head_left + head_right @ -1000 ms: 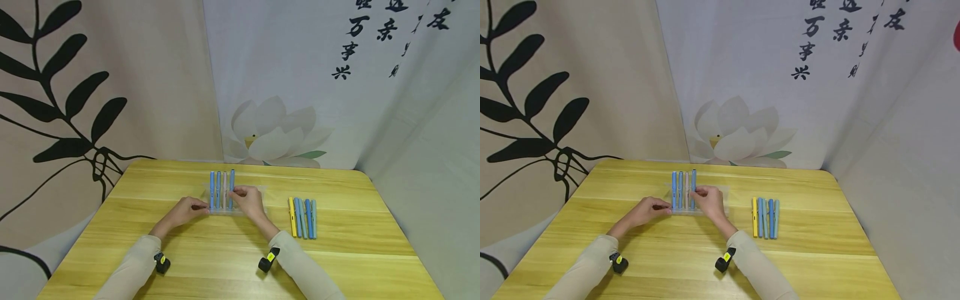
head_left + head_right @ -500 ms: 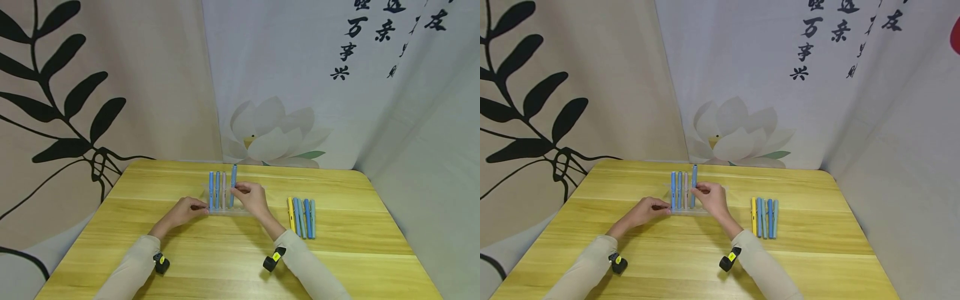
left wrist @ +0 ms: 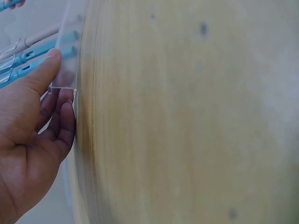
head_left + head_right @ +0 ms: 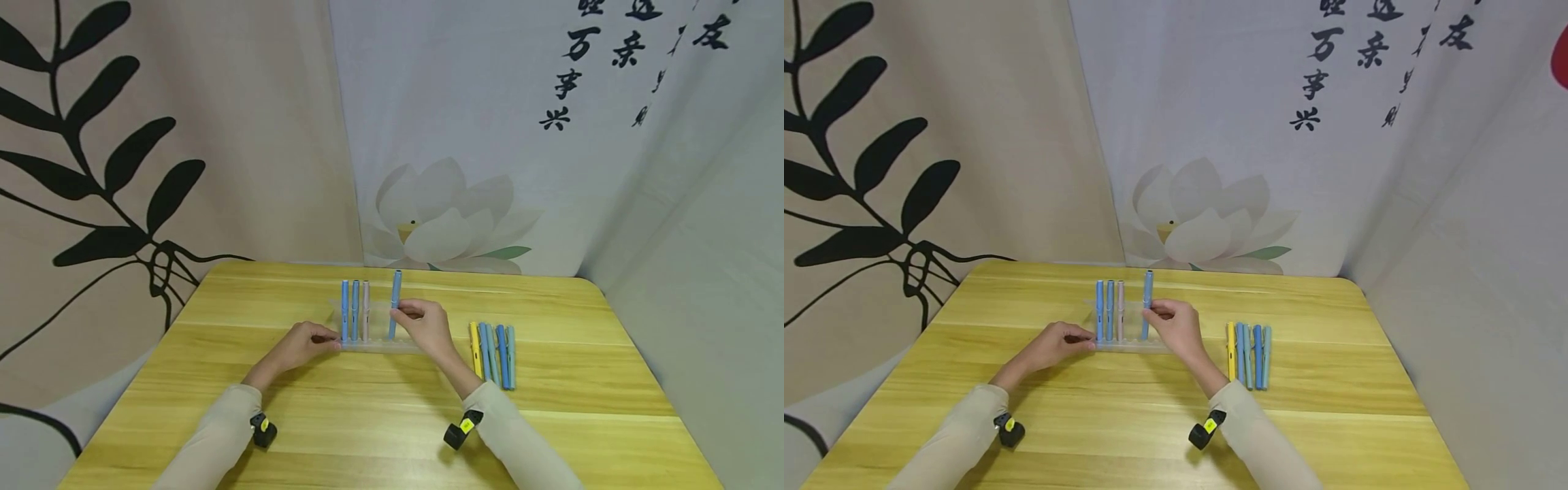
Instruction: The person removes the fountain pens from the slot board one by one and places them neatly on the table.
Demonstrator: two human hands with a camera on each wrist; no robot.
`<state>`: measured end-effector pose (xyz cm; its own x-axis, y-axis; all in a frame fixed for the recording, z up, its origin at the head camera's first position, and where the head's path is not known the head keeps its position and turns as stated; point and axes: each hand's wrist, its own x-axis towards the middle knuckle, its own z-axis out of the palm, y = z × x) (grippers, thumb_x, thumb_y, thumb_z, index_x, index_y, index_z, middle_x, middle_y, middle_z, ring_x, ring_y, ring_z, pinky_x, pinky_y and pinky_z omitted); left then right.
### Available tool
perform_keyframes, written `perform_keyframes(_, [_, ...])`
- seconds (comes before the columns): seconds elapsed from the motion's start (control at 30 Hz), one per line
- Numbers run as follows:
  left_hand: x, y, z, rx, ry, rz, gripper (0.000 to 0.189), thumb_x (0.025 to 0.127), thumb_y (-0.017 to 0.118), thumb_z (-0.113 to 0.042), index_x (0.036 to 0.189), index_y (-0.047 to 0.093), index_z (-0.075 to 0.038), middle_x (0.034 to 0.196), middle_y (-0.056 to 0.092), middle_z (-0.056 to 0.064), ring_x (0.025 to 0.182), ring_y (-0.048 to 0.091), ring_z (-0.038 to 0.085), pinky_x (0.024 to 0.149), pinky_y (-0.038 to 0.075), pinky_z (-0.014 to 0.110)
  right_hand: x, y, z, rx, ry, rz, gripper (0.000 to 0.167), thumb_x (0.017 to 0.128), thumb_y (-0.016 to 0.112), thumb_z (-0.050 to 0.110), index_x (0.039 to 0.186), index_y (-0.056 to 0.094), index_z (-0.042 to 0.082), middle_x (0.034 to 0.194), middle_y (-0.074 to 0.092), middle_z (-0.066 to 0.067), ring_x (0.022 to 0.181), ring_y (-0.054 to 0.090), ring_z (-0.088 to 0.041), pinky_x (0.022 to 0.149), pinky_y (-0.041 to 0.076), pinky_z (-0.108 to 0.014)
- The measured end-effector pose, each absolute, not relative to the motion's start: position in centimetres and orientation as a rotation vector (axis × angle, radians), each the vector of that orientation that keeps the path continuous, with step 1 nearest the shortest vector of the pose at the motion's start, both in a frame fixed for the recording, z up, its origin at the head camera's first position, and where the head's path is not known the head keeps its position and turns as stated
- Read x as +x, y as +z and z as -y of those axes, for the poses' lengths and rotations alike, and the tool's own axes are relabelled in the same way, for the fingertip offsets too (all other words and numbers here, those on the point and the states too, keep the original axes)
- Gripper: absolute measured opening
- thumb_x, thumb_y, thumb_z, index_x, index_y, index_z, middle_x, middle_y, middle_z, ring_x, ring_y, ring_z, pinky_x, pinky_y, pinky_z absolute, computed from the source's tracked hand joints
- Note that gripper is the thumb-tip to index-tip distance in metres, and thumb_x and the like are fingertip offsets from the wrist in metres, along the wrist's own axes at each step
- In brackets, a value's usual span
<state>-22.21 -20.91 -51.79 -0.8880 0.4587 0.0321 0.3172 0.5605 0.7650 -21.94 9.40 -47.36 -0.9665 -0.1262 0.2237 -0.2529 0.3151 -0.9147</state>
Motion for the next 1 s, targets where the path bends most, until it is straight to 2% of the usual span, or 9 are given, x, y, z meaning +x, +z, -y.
perform_keyframes(0.43, [-22.4, -52.0, 21.0, 0.669, 1.242, -2.606, 0.029, 0.098, 0.071, -0.032, 0.115, 0.078, -0.009, 0.109, 0.076, 0.001, 0.095, 0.068, 0.013, 0.079, 0.055, 0.027, -21.2, -47.7, -12.2, 0.292, 1.697, 2.436, 0.025, 0.094, 0.077, 0.027, 0.111, 0.079, 0.01, 0.094, 0.077, 0.0, 0.087, 0.071, -0.016, 0.075, 0.058, -0.034])
perform_keyframes(1.0, [-22.4, -52.0, 20.9, 0.645, 1.234, -2.61, 0.03, 0.097, 0.072, -0.033, 0.115, 0.078, -0.01, 0.11, 0.076, 0.002, 0.095, 0.068, 0.013, 0.08, 0.056, 0.028, -20.2, -47.1, -16.8, 0.15, 1.591, 2.481, 0.03, 0.094, 0.078, 0.025, 0.115, 0.078, 0.005, 0.099, 0.077, -0.007, 0.092, 0.07, -0.023, 0.075, 0.057, -0.028])
